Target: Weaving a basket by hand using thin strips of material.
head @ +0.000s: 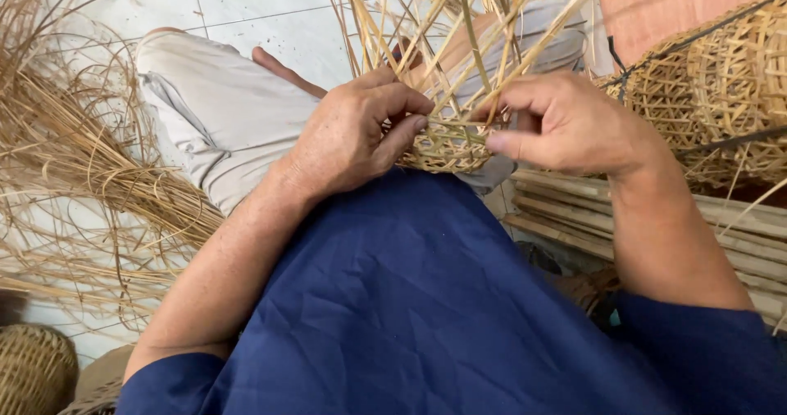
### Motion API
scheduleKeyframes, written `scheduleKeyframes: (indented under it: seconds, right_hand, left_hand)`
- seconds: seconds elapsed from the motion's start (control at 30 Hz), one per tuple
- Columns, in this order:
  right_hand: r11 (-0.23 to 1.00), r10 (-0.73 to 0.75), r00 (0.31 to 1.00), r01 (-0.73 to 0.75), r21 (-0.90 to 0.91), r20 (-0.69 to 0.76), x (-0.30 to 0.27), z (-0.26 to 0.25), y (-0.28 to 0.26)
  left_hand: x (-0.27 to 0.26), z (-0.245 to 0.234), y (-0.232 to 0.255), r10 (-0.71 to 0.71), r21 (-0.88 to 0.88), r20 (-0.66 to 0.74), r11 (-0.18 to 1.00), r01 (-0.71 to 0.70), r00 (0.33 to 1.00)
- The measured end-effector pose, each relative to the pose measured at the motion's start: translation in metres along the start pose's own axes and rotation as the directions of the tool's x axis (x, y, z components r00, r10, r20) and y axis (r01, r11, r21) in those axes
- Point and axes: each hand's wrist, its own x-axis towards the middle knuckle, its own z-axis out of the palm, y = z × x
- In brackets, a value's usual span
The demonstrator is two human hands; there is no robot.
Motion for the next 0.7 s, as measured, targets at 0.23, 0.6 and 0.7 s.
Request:
scheduleKeyframes:
  seconds: [0.23, 0.6, 0.7]
  right_hand:
    - [0.984, 0.180, 0.984, -0.180, 0.004, -0.008, 0.001, 0.019, -0.010]
    - [0.997, -0.048, 0.999, 0.048, -0.058, -0.001, 0.019, 0.016, 0.000]
    - [0.991, -0.131, 0.991, 0.130, -0.044, -0.026, 0.025, 0.017, -0.002]
  left_hand:
    - [-0.007, -0.001, -0.002, 0.016, 0.030, 0.002, 0.999, -0.016, 1.000]
    - [-0.017, -0.021, 0.006, 0.140, 0.227, -0.112, 0.967, -0.112, 0.984]
    - [-0.026, -0.037, 0.028, 0.284, 0.555, -0.152, 0.817, -0.156, 0.947]
